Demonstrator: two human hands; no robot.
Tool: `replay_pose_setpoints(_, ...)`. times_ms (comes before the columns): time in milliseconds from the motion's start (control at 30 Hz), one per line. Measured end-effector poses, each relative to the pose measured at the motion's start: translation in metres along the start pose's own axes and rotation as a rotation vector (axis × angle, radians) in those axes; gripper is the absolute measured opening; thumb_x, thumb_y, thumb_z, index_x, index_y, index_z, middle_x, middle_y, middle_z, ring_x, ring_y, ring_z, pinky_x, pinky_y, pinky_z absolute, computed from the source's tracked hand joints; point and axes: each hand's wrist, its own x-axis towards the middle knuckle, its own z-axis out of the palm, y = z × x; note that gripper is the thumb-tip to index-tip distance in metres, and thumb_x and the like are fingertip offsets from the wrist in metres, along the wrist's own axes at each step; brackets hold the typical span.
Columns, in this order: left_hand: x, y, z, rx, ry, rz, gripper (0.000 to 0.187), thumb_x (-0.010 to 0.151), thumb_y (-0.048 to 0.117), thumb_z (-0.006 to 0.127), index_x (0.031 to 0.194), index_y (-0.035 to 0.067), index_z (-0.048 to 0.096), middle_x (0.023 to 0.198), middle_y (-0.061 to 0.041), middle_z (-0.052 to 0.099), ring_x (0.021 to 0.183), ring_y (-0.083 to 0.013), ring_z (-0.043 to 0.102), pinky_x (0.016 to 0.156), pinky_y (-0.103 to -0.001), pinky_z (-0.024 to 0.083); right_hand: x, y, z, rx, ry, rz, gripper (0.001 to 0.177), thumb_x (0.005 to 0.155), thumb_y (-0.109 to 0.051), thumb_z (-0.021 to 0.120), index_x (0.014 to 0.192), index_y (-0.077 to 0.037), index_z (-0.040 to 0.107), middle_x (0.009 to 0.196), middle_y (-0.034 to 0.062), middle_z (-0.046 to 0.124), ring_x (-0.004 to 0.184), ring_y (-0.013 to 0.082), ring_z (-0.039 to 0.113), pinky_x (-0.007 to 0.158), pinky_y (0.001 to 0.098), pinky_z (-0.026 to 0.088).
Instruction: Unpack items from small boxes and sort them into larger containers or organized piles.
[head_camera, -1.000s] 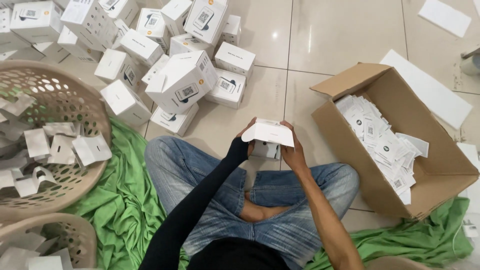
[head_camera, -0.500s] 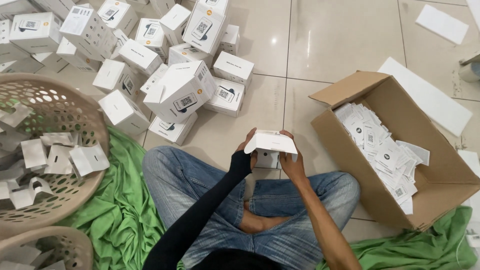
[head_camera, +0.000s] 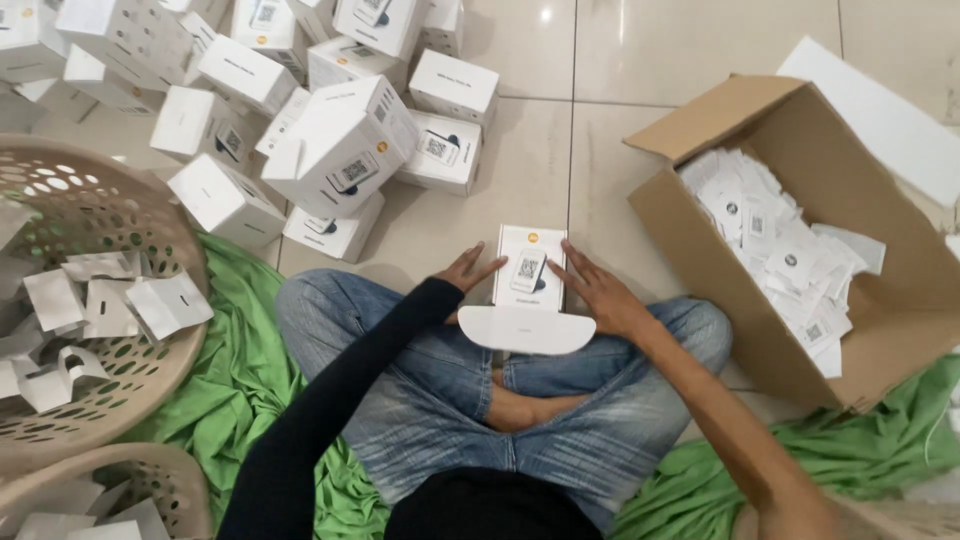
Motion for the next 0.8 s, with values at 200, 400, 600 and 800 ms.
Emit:
replay_pose_setpoints(200,0.016,0.025,-0.065,-0.186,-0.305,-0.246,0.106,0.073,-0.013,0.065,0.16,0.035,0.027,0.157,-0.018,0.041,0.133,-0.0301,0.054,0.097,-0.04,0.057,-0.015,0.029,-0.003,-0.284,0.058,0.17,0.086,0.085,0.005,0.061,0.162,-0.028,0.043,0.176,0.0055,0.029,0.142,0.0294,0.054,0.112,0.0394,0.053)
replay_pose_setpoints(400,0.044,0.067,-0.085,-0.728,-0.511,-0.554,0.052,0.101,0.02,0.056,0.15,0.006,0.049,0.134,-0.022,0.067,0.113,-0.0344,0.069,0.094,-0.042,0.058,-0.023,0.0,0.027,0.402,-0.46,0.436,0.043,0.097,-0.026,0.074,0.139,-0.021,0.069,0.143,0.0093,0.071,0.122,0.0241,0.074,0.099,0.0365,0.062)
replay_pose_setpoints(600,0.075,0.048,-0.054,-0.262,0.314,-0.305,0.104,0.081,0.018,0.075,0.165,0.005,0.016,0.171,-0.024,0.017,0.151,-0.0428,0.032,0.121,-0.052,0.036,0.042,-0.02,0.013,0.13,0.303,0.306,0.093,0.09,-0.016,0.075,0.166,-0.012,0.021,0.171,0.0185,0.019,0.148,0.0379,0.039,0.104,0.0502,0.054)
replay_pose_setpoints(800,0.027,-0.074,-0.157,0.318,0.406,-0.554,0.13,0.073,0.048,0.091,0.166,0.013,0.008,0.17,-0.024,0.007,0.158,-0.0401,0.011,0.125,-0.069,0.013,0.034,-0.058,0.051,0.466,0.176,0.348,0.086,0.09,-0.019,0.074,0.162,-0.019,0.026,0.173,0.0116,0.014,0.142,0.0353,0.049,0.105,0.0516,0.053)
